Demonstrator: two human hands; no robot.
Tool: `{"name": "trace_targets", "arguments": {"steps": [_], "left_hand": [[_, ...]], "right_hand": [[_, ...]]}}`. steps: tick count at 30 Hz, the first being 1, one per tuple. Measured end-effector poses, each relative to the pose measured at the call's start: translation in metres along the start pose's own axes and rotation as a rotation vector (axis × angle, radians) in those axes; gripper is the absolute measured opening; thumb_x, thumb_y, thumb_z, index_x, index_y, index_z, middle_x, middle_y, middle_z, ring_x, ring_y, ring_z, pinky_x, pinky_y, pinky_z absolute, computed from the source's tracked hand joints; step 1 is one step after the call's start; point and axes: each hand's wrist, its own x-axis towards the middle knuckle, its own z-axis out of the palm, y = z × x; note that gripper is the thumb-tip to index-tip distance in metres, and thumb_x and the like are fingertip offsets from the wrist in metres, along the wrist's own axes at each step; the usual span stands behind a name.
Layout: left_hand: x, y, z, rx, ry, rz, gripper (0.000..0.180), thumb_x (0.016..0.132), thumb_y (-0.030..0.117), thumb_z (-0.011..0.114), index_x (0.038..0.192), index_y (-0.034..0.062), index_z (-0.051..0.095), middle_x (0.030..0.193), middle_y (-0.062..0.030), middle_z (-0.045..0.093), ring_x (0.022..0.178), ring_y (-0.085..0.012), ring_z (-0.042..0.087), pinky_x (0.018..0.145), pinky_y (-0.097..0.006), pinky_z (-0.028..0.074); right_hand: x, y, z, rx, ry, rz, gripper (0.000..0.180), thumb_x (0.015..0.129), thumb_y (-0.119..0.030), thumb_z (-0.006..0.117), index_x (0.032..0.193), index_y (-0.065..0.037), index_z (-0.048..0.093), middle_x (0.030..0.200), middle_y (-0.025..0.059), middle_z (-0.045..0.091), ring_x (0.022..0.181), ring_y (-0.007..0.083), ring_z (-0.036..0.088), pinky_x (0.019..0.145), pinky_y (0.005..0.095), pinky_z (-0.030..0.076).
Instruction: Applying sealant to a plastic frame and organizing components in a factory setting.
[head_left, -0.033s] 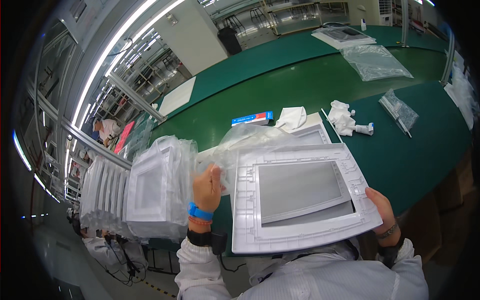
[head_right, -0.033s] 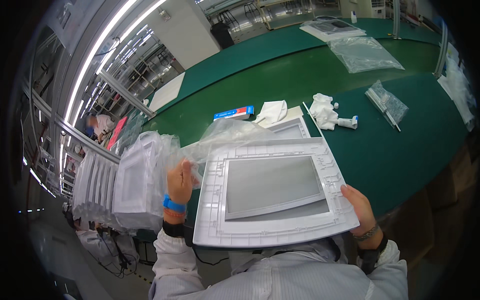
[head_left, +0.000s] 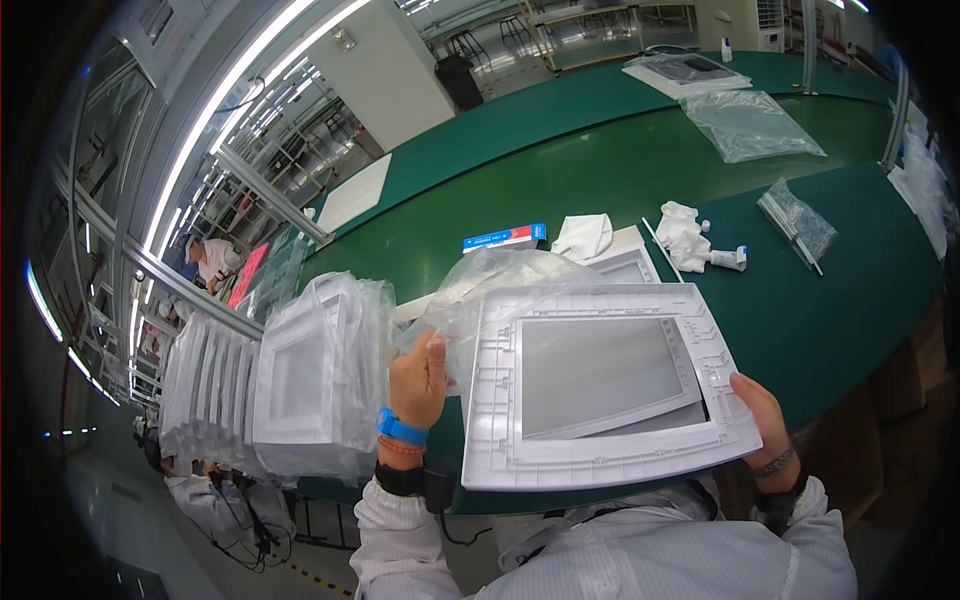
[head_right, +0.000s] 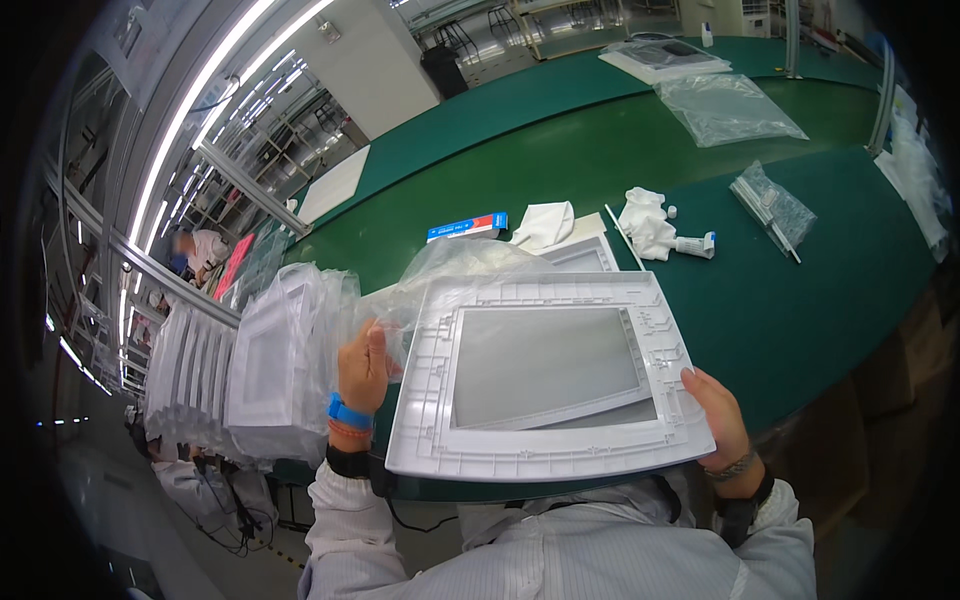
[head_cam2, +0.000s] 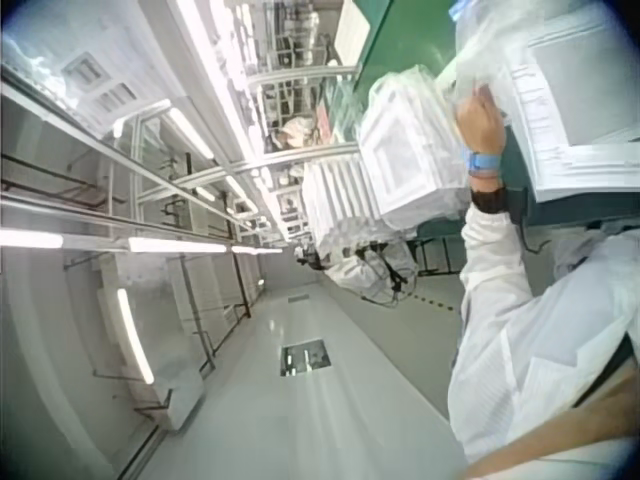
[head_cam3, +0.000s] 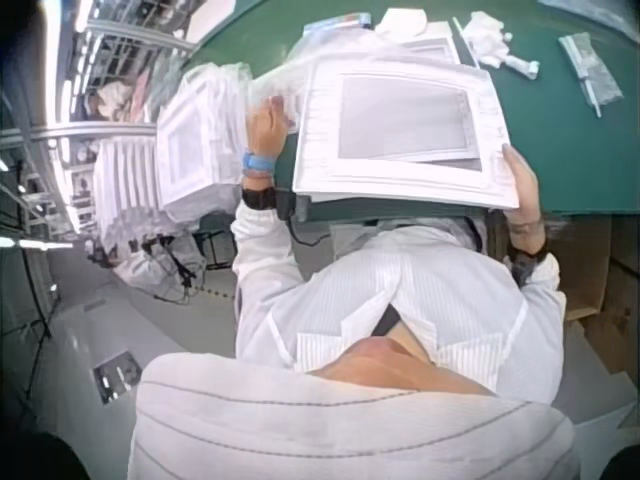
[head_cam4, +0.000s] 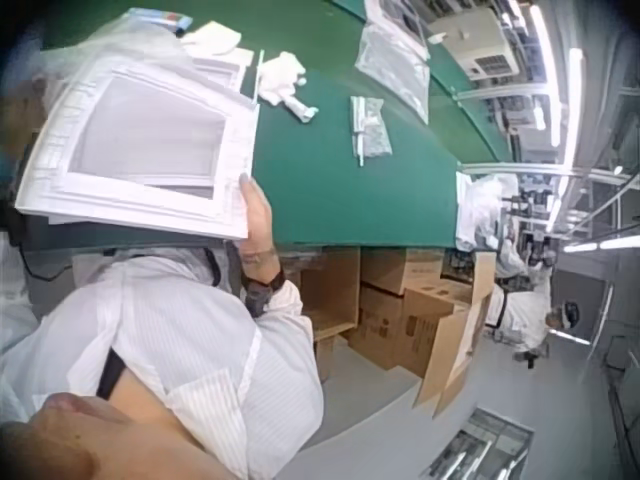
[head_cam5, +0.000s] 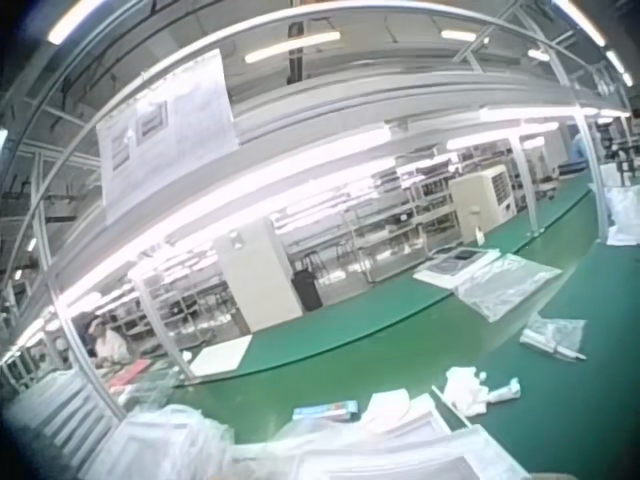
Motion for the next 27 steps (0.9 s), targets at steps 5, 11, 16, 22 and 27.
{"name": "trace_targets", "arguments": {"steps": [5,11,16,22,27], "left_hand": [[-0.011,0.020,-0.003,-0.042,-0.358,0.078,0.046,0.099,0.035,0.033,0.137,0.0098,0.039,0.051,-0.0074,0.052,0.047,-0.0175,0.055,0.050,-0.030,0.044],[-0.029,0.061,0.006,0.014,-0.376,-0.009,0.050,0.099,0.040,0.029,0.138,0.0116,0.038,0.062,-0.0095,0.062,0.056,-0.0213,0.062,0.061,-0.028,0.049],[-0.053,0.083,0.069,0.146,-0.400,0.087,0.047,0.097,0.038,0.038,0.138,0.0154,0.039,0.060,-0.0100,0.059,0.053,-0.0252,0.060,0.056,-0.031,0.048],[-0.100,0.069,0.095,-0.495,-0.138,0.043,0.048,0.094,0.041,0.047,0.129,0.0083,0.046,0.083,-0.0064,0.055,0.059,-0.0161,0.057,0.054,-0.030,0.045],[-0.051,0.048,0.105,-1.521,-0.008,-0.552,0.064,0.093,0.053,0.038,0.137,0.0066,0.031,0.127,-0.0101,0.048,0.115,-0.0243,0.047,0.097,-0.036,0.038]], "right_hand": [[0.009,0.003,0.000,0.011,0.022,-0.102,0.037,0.095,-0.019,0.044,0.124,0.004,0.043,0.115,0.0139,0.057,0.100,0.0210,0.059,0.087,0.0307,0.047],[0.019,0.020,0.012,-0.010,0.117,-0.299,0.031,0.096,-0.018,0.043,0.120,0.000,0.045,0.111,0.0098,0.058,0.100,0.0187,0.058,0.086,0.0300,0.046],[0.026,0.044,0.029,-0.067,0.107,-0.507,0.033,0.097,-0.017,0.043,0.125,-0.001,0.039,0.119,0.0080,0.052,0.104,0.0139,0.052,0.090,0.0275,0.041],[0.032,0.054,0.033,-0.071,0.126,-0.684,0.032,0.097,-0.015,0.044,0.125,-0.001,0.038,0.116,0.0065,0.051,0.103,0.0098,0.049,0.091,0.0252,0.039],[0.041,0.051,0.044,-0.157,0.043,-0.760,0.030,0.096,-0.014,0.045,0.122,-0.002,0.035,0.108,0.0048,0.053,0.095,0.0063,0.050,0.084,0.0220,0.041]]}}
